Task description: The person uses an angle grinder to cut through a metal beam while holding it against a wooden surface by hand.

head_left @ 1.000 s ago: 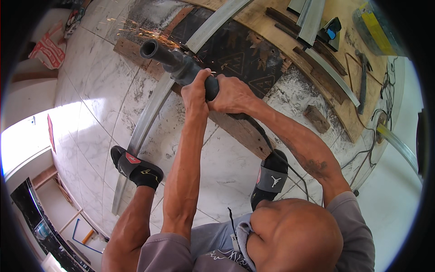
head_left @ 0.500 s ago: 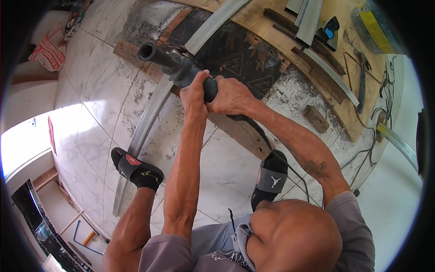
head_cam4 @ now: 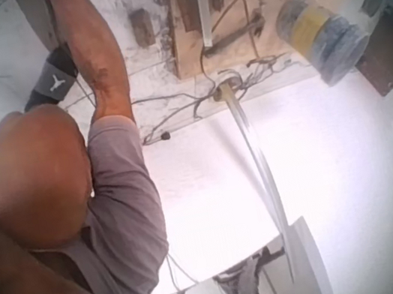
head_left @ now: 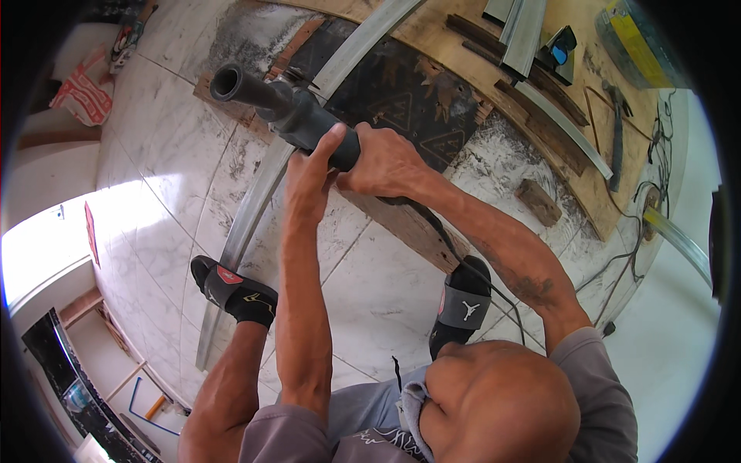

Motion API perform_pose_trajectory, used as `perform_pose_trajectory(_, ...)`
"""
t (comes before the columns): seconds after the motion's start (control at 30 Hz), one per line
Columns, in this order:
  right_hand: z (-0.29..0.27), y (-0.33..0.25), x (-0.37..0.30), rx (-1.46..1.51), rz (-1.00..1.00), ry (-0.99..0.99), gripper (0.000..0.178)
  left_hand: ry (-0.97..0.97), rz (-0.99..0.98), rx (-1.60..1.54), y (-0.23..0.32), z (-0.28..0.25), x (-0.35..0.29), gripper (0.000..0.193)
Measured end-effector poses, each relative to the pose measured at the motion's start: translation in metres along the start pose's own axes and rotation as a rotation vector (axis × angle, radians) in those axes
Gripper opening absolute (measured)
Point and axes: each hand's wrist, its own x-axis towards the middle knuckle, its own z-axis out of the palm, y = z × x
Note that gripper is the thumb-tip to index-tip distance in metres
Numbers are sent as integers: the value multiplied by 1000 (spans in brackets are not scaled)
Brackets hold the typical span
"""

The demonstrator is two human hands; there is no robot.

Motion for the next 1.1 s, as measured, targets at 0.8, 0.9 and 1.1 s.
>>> perform_pose_trajectory(0.8, -2, -13, -7, -51, -69, 0, 64, 2, 305, 1483, -4, -180, 76, 38)
perform_pose_trajectory(0.9, 1, -12, -3, -48, -69, 19, 64, -108, 231, 1436, 6, -183, 85, 35)
perform_pose_trajectory(1.1, 5, -12, 9, -62, -52, 23, 63, -221, 32, 1412, 19, -188, 98, 37)
